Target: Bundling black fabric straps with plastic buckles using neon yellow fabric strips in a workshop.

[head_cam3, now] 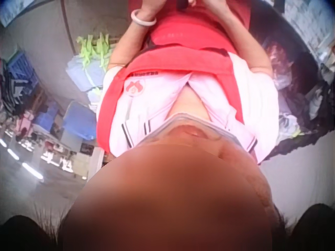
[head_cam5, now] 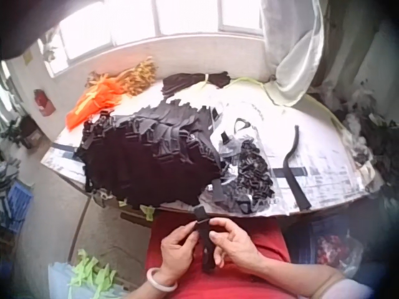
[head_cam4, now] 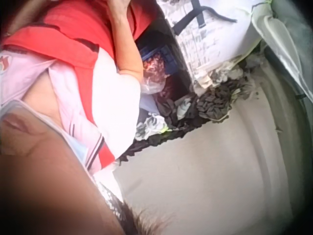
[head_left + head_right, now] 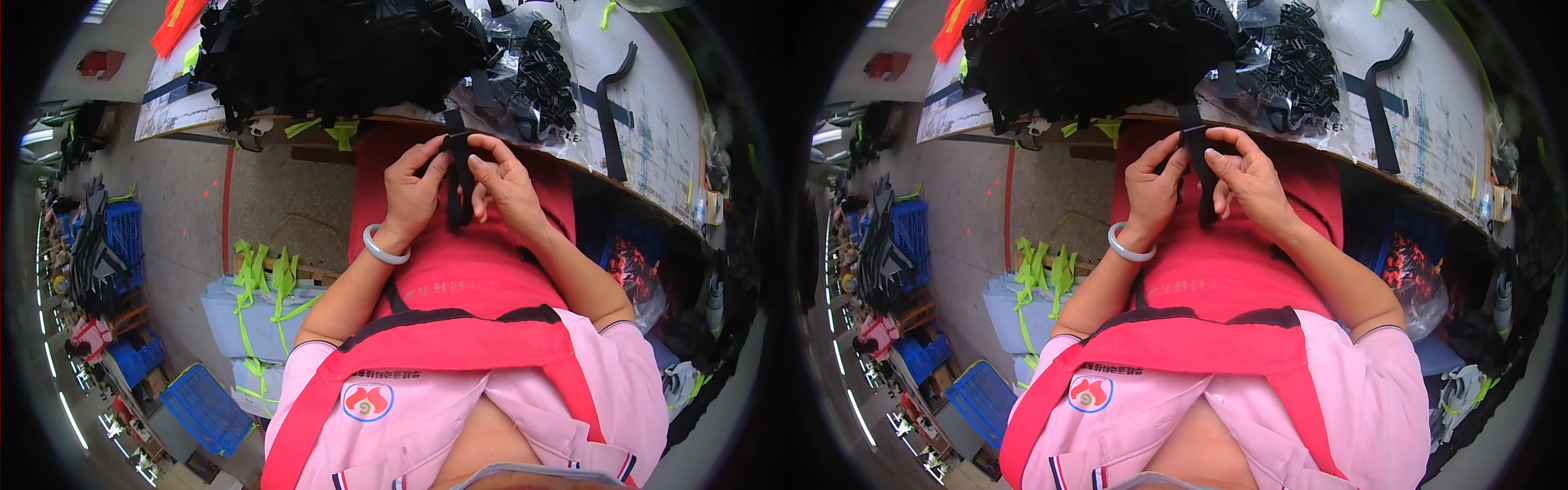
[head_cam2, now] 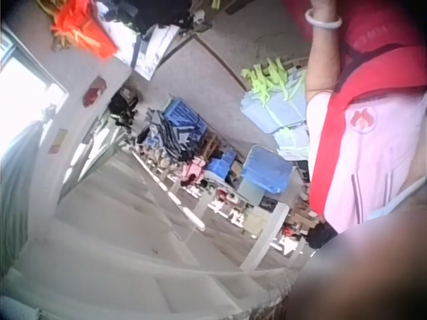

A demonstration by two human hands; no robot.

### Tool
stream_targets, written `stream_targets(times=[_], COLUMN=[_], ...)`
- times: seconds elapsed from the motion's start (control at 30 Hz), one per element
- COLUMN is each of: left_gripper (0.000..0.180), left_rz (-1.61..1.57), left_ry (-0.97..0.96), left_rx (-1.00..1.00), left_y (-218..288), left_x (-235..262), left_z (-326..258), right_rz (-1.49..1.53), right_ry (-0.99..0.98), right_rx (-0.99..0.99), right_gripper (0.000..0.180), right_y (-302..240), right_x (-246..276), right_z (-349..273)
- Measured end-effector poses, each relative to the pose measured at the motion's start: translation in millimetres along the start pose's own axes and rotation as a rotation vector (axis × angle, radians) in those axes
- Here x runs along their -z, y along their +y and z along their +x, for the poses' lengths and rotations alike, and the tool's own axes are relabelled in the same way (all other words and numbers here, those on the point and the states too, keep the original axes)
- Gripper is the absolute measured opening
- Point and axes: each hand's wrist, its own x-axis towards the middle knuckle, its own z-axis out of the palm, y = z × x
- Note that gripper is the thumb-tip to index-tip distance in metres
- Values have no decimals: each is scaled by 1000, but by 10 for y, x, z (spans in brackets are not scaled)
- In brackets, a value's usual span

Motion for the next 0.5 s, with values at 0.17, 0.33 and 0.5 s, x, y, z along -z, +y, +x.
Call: stream_targets(times=[0.17, 0.33, 0.5], left_gripper=[28, 26, 22], left_rz=[-98, -327, -66], left_ry=[-92, -223, -72], left_rx=[169, 610, 497], left_y=[89, 186, 215], left_x=[-21, 199, 201], left_z=[-121, 39, 104], right_rz=[-64, -539, -476], right_ry=[4, -7, -112], right_rx=[100, 505, 874], right_gripper=[29, 16, 17], right_y=[-55, 88, -451], right_x=[93, 154, -57], right_z=[86, 124, -95])
